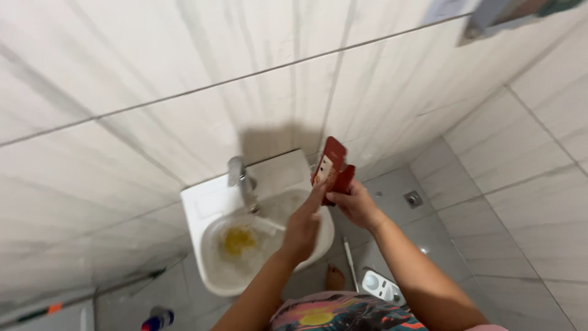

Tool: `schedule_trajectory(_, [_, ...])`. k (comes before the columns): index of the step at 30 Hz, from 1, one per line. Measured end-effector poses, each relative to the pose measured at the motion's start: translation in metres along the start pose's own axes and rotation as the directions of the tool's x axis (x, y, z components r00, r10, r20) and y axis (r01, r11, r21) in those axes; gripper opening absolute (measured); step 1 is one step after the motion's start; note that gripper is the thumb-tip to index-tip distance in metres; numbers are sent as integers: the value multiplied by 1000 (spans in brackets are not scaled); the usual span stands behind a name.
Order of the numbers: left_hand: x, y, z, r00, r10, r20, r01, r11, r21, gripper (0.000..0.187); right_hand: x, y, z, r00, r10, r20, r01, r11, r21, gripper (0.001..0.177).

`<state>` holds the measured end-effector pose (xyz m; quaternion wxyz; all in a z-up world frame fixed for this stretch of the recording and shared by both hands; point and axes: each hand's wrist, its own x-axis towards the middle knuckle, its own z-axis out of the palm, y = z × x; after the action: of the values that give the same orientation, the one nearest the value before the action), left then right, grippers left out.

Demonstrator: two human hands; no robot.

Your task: The person pours water over bathroom items using a scoop, washes soap dishes, containers, and soap in a sink using water and a sponge, and mounts a soap dish onto a wall holder.

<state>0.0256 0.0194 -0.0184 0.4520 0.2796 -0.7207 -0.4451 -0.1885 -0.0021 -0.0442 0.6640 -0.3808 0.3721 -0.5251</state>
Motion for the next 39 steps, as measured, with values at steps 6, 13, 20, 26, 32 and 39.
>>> schedule_trajectory(6, [-6, -104, 23, 882, -464, -81, 441, 874, -202, 54, -6, 0, -25, 990, -32, -140, 13, 990, -137, 41])
schedule_trajectory(13, [61, -133, 88, 703, -613, 361, 398, -81, -914, 40, -17, 13, 13, 936, -112, -334, 95, 993, -67, 57])
schedule_trajectory(20, [114, -72, 136, 623, -757, 199, 678, 395, -619, 47, -14, -24, -36, 813, -210, -543, 120, 973, -197, 64])
schedule_trajectory(26, [163, -28, 156, 921, -380, 85, 324, 870, 372, 27, -35, -106, -135, 578, -564, -590, 121, 774, -621, 65])
schedule_trajectory(32, [242, 73, 199, 978, 88, 190, -132, 964, 231, 23, -75, -238, -204, 421, -729, -540, 164, 647, -745, 57])
schedule_trajectory(39, [277, 101, 251, 969, -134, 207, 136, 991, 2, 30, -81, -326, -208, 404, -751, -523, 218, 634, -742, 57])
